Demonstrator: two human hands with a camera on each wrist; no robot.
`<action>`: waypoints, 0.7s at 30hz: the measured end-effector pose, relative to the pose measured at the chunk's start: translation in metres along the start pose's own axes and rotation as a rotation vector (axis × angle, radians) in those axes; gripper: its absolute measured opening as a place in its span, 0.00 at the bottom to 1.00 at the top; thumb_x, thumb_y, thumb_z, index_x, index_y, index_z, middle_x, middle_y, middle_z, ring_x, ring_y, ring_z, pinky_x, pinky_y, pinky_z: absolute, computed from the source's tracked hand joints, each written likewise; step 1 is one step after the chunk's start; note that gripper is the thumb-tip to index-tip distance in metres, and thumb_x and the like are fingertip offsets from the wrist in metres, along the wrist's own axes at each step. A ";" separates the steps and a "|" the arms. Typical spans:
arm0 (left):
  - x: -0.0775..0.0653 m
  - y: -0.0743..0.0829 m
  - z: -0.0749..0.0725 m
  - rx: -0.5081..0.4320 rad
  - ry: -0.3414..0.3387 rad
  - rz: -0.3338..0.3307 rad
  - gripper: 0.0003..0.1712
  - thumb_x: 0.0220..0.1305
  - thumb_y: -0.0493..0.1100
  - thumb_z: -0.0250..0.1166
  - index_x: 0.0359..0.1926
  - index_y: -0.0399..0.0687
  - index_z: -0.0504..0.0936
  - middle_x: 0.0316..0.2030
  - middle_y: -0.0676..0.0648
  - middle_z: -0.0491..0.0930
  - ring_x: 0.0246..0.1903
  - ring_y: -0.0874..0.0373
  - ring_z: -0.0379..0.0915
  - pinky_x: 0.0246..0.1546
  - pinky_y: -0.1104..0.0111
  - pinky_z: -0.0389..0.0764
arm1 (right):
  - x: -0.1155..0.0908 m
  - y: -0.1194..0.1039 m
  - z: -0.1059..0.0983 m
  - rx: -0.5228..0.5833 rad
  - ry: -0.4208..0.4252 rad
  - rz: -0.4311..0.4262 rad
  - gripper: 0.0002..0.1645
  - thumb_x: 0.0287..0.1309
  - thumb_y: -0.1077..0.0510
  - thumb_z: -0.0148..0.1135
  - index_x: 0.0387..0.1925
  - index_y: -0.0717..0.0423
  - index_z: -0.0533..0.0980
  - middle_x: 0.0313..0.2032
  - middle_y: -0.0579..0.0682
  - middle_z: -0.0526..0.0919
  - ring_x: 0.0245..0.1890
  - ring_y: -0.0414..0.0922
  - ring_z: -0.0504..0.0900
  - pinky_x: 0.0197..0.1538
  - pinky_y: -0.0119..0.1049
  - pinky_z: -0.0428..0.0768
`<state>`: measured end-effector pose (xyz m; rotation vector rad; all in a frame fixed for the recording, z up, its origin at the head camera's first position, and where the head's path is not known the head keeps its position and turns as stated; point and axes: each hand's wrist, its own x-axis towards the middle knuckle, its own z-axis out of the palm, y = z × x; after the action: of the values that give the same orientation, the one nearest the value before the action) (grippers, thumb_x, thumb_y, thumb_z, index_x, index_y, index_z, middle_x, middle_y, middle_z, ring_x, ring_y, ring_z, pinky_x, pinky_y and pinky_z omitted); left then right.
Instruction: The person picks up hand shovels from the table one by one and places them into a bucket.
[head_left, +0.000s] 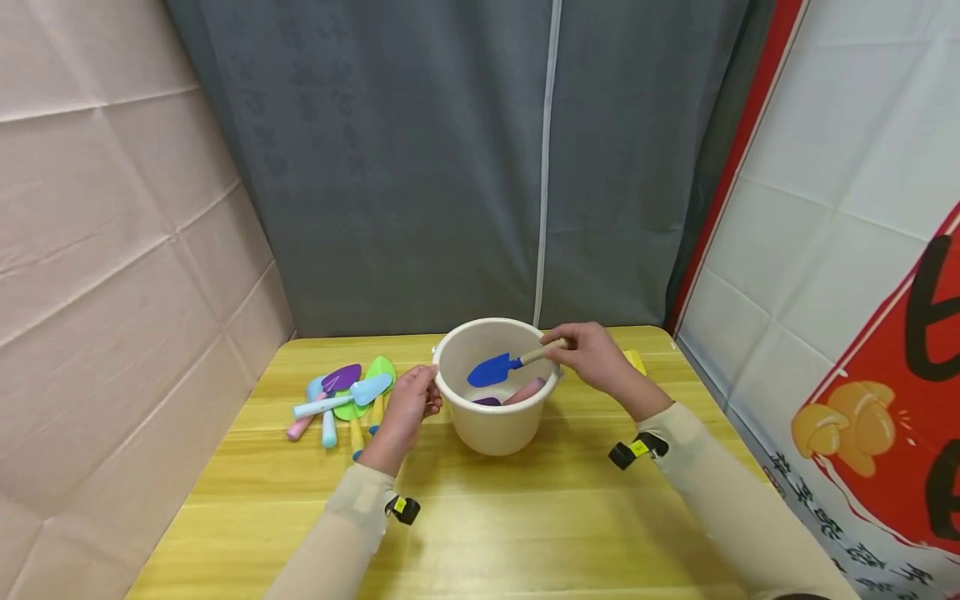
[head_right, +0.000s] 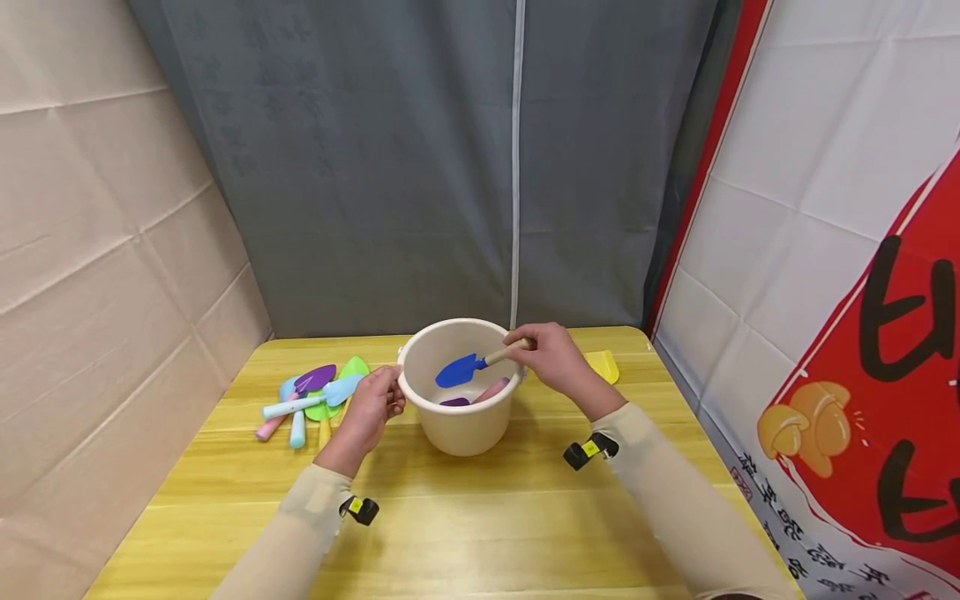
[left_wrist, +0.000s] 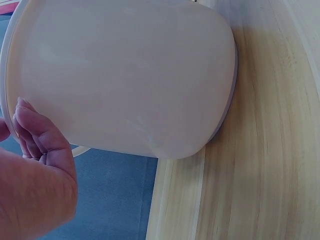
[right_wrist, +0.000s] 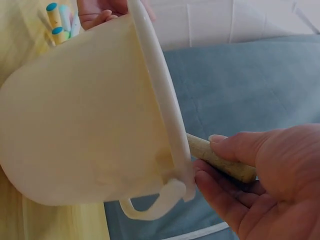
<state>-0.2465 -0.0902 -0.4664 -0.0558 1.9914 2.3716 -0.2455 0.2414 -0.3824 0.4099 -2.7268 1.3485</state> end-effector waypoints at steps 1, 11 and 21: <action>0.000 0.000 0.000 0.002 -0.001 0.001 0.20 0.83 0.49 0.61 0.30 0.48 0.76 0.25 0.49 0.75 0.25 0.59 0.72 0.27 0.72 0.78 | 0.001 -0.001 0.002 -0.002 -0.010 -0.005 0.12 0.72 0.60 0.74 0.54 0.57 0.90 0.37 0.53 0.86 0.34 0.51 0.77 0.34 0.36 0.79; -0.003 0.002 0.000 0.009 0.000 0.011 0.20 0.83 0.49 0.61 0.29 0.49 0.76 0.25 0.50 0.75 0.25 0.59 0.72 0.27 0.71 0.77 | 0.008 -0.015 0.023 -0.054 -0.137 -0.027 0.13 0.72 0.59 0.74 0.55 0.57 0.89 0.38 0.51 0.86 0.37 0.50 0.80 0.38 0.38 0.83; -0.003 0.002 0.000 0.010 0.003 0.002 0.20 0.83 0.50 0.61 0.29 0.48 0.76 0.26 0.50 0.75 0.26 0.59 0.73 0.27 0.72 0.78 | 0.019 -0.018 0.033 -0.147 -0.210 -0.086 0.10 0.72 0.61 0.74 0.51 0.59 0.90 0.39 0.49 0.89 0.37 0.47 0.81 0.39 0.37 0.81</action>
<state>-0.2434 -0.0902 -0.4639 -0.0563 2.0049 2.3644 -0.2569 0.2011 -0.3858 0.6837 -2.9119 1.1345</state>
